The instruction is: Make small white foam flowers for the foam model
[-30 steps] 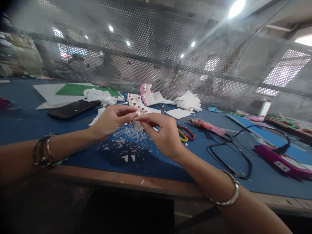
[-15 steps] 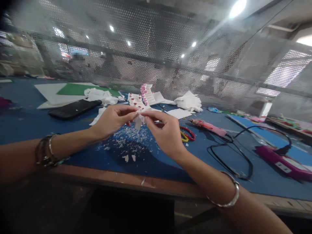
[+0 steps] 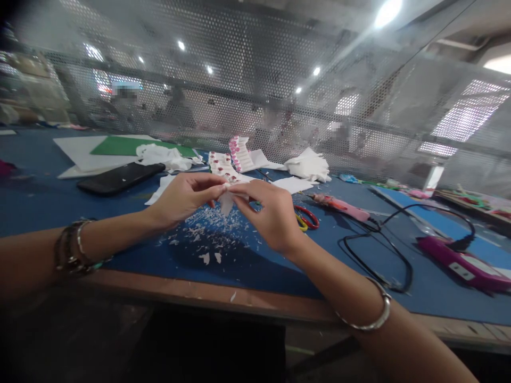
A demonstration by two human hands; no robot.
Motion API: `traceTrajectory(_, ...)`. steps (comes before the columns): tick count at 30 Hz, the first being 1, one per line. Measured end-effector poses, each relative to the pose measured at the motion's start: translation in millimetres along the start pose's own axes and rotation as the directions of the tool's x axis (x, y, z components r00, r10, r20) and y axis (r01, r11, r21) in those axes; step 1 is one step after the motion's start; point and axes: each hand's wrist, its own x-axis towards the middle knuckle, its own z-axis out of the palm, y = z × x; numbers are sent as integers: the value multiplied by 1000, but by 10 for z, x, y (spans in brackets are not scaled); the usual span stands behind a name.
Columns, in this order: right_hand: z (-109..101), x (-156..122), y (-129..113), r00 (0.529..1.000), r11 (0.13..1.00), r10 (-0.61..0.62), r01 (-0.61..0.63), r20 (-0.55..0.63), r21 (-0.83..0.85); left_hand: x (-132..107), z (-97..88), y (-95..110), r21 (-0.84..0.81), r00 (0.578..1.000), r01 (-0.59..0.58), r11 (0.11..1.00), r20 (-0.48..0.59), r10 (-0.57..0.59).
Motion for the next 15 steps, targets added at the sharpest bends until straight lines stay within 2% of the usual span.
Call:
traceTrajectory(3, -24, 4, 10, 995, 990, -95, 95, 1, -101, 2, 3, 6, -5, 999, 31, 1000, -20, -31)
traceTrajectory(11, -31, 9, 43, 992, 974, -128, 126, 2, -187, -10, -7, -5, -17, 1000, 1, 1000, 28, 0)
traceTrajectory(15, -39, 14, 52, 982, 961, -189, 186, 3, -205, -8, -10, -6, 4, 999, -31, 1000, 39, 31)
